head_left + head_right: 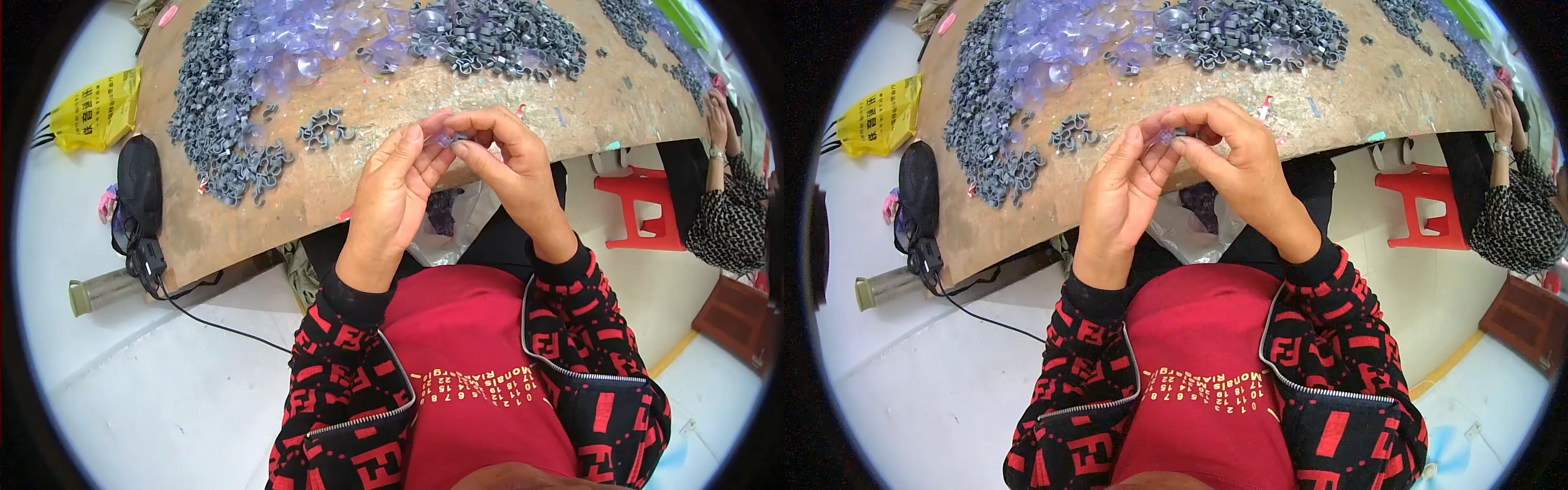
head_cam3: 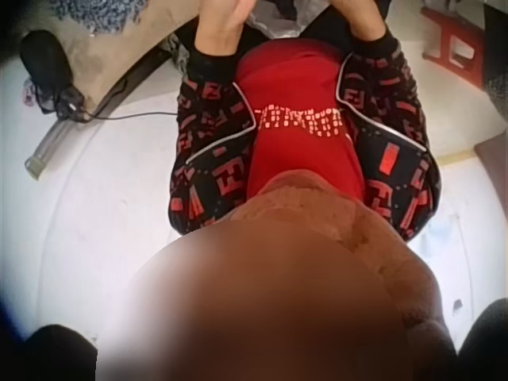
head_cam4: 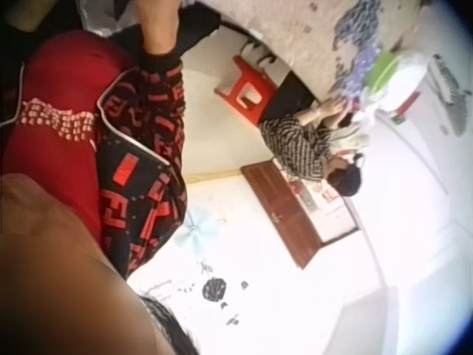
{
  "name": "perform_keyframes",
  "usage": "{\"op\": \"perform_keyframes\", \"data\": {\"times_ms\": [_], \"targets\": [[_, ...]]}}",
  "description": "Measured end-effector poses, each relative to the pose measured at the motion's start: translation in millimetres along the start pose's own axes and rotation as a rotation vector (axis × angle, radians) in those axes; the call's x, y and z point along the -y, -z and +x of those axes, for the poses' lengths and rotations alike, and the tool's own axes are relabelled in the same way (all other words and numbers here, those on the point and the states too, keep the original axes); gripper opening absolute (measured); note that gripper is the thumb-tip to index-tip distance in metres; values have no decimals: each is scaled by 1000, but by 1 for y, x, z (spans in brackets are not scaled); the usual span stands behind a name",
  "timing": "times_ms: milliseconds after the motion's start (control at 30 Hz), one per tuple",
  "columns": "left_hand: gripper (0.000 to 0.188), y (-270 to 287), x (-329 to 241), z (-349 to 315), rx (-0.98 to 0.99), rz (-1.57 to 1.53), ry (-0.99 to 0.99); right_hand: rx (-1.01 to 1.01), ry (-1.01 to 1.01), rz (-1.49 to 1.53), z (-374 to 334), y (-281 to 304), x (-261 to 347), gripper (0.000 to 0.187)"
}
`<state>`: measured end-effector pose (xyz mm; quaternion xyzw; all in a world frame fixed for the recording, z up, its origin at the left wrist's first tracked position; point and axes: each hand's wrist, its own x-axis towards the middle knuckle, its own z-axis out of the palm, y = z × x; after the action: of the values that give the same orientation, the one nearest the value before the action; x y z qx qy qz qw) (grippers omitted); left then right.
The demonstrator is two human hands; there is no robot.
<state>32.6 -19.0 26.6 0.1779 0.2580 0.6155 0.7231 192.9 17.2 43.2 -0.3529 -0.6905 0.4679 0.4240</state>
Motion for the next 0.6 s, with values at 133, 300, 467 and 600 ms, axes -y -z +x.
{"op": "perform_keyframes", "data": {"times_ms": [133, 300, 467, 600], "targets": [[31, -7, -2, -3, -16, -21, -22, -14, -34, 48, 0, 3, 0, 21], [28, 4, 5, -1, 18, 116, -37, -15, 1, 61, 2, 4, -3, 21], [19, 0, 8, -3, -31, -1, 1, -40, -194, 278, 3, -1, 3, 22], [16, 10, 5, -3, 75, -135, 89, -140, -163, 509, 4, 0, -1, 25]]}}
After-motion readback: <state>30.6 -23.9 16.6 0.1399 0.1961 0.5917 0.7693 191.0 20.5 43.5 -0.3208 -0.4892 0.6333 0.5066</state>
